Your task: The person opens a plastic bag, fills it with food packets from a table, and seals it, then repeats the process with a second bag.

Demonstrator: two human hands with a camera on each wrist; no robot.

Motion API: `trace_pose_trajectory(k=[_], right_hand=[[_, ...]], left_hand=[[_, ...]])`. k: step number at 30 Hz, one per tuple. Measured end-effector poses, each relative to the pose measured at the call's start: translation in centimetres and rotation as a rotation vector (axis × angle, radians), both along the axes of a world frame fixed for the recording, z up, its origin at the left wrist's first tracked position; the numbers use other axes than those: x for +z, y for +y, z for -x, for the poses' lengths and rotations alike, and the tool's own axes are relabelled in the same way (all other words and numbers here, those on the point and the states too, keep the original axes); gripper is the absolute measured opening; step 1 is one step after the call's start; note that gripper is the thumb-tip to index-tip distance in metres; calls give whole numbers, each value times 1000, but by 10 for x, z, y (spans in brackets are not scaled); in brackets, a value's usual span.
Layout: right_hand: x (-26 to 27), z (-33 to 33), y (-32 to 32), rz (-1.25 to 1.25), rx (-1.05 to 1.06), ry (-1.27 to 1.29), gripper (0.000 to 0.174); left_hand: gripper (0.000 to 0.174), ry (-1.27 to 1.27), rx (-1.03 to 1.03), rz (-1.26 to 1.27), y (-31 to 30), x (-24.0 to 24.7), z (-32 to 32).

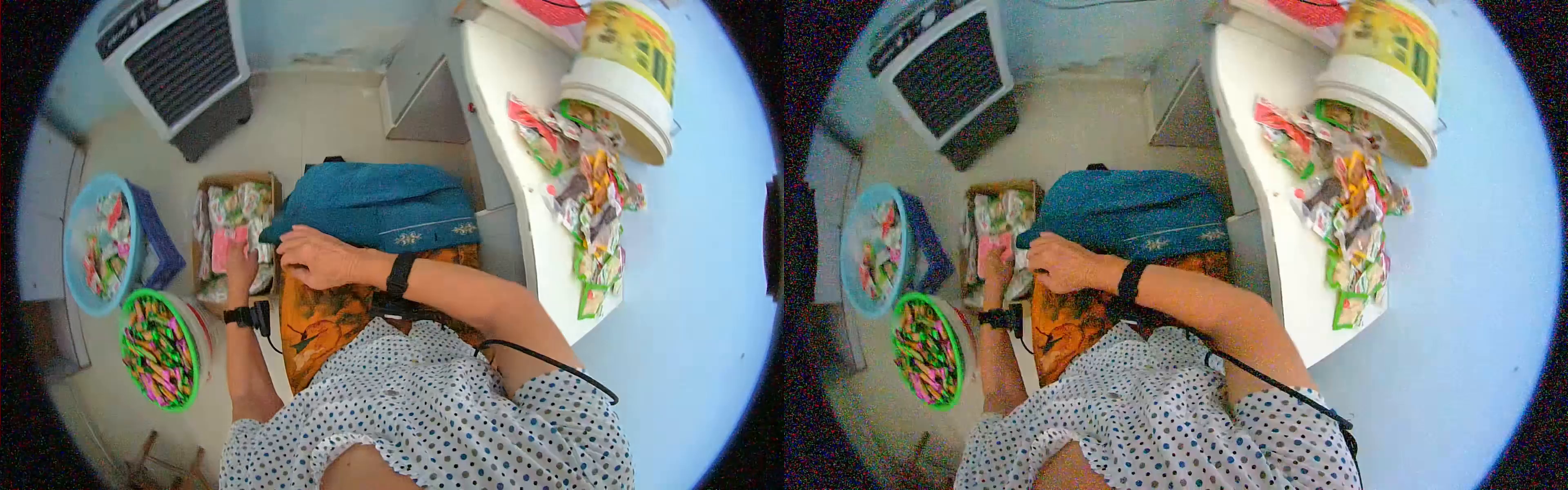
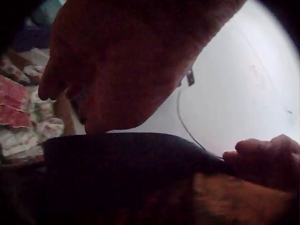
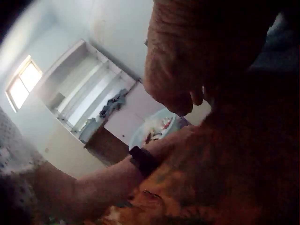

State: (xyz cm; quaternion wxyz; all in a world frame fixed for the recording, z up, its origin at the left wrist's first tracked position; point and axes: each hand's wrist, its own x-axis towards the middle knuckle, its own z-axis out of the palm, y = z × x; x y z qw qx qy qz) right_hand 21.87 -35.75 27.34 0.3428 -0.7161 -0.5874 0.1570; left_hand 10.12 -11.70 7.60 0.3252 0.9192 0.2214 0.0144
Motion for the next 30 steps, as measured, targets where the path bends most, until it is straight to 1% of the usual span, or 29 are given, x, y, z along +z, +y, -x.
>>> trace_pose_trajectory(k=[1, 2, 3, 5, 6, 9, 10, 12, 15, 16, 18, 19, 22, 23, 24, 25, 27, 28, 30], right_hand=[[20, -7, -3, 53, 8, 68, 14], [38, -12, -8, 109, 16, 144, 16], [45, -18, -29, -14, -12, 145, 15], [77, -31, -45, -195, -85, 71, 14], [106, -38, -61, -88, -83, 72, 20], [160, -53, -104, -186, -179, -4, 19], [171, -59, -118, -214, -230, -1, 19], [196, -63, -154, -267, -350, 0, 19], [222, -71, -208, -287, -511, 127, 21], [230, -74, -226, -269, -551, 80, 21], [240, -84, -258, -228, -618, 2, 23], [240, -90, -272, -203, -684, -52, 25], [220, -129, -311, -135, -874, -257, 33], [209, -148, -322, -109, -933, -349, 36], [199, -165, -328, -82, -989, -441, 39], [192, -180, -333, -73, -1031, -505, 42], [184, -201, -338, -37, -1106, -627, 47], [188, -207, -334, 120, -1147, -636, 46], [184, -220, -328, 168, -1164, -789, 35]], left_hand=[[44, -49, -41, 20, -2, 13, -12], [41, 65, -28, 42, -25, 84, -31], [40, 40, -46, 5, -45, 109, -38], [39, -83, -102, -5, -59, 138, -60], [40, -147, -157, -59, -72, 155, -71], [42, -318, -289, -121, -114, 200, -100], [43, -340, -375, -16, -132, 225, -105], [43, -393, -513, -56, -169, 257, -103], [44, -387, -718, -72, -200, 278, -93], [44, -367, -782, -71, -203, 281, -86], [43, -268, -801, -84, -201, 286, -72], [42, -223, -803, -94, -197, 288, -62], [46, -110, -781, -123, -166, 281, -36], [44, -114, -737, -93, -150, 271, -27], [39, -144, -715, -143, -134, 267, -17], [38, -42, -645, -76, -121, 271, -8], [37, 160, -491, 81, -100, 286, 10], [37, 200, -436, 58, -92, 301, 14], [36, 289, -319, 20, -75, 341, 27]])
